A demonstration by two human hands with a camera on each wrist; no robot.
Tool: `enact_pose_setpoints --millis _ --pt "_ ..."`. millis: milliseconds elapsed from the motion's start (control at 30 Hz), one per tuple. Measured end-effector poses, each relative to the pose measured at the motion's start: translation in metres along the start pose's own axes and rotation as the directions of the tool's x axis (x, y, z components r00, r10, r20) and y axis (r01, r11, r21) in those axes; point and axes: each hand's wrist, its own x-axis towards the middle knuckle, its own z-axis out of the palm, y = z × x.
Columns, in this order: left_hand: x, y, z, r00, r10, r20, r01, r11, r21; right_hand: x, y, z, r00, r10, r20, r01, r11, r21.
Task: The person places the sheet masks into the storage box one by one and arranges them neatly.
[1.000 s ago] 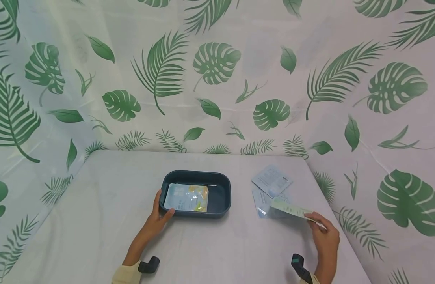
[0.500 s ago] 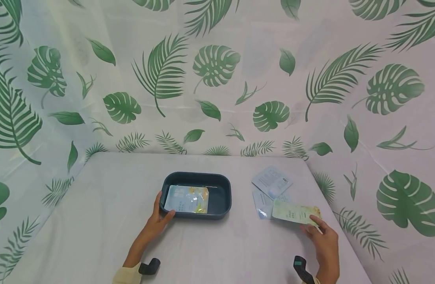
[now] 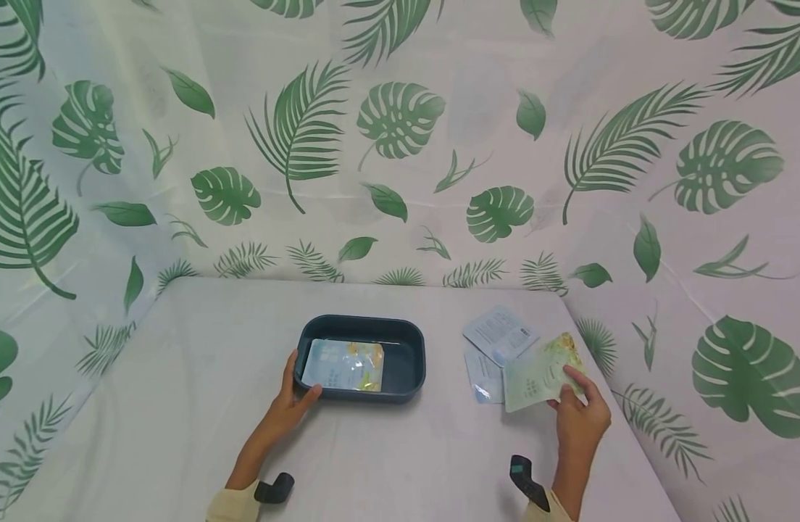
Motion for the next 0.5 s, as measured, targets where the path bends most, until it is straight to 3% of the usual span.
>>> enact_pose_setpoints --millis 133,267,400,500 --pt "0.0 0.001 -0.001 1.0 0.013 0.001 -0.013 1.0 -0.008 -0.007 -0.019 0.022 0.994 -0.087 0.058 0.08 0.989 0.126" --pt "0.001 0.001 -0.001 1.0 0.012 0.003 -0.012 1.0 -0.016 -0.015 -0.035 0.046 0.979 -0.137 0.15 0.096 0.963 0.252" --pt "0.001 -0.001 -0.001 1.0 0.001 -0.003 -0.001 1.0 -0.009 -0.024 -0.046 0.074 0.949 -0.185 0.257 0.131 0.968 0.212" --pt "0.001 -0.002 -0.001 1.0 0.008 -0.006 -0.008 1.0 0.005 -0.028 -0.052 0.099 0.908 -0.228 0.352 0.171 0.968 0.184"
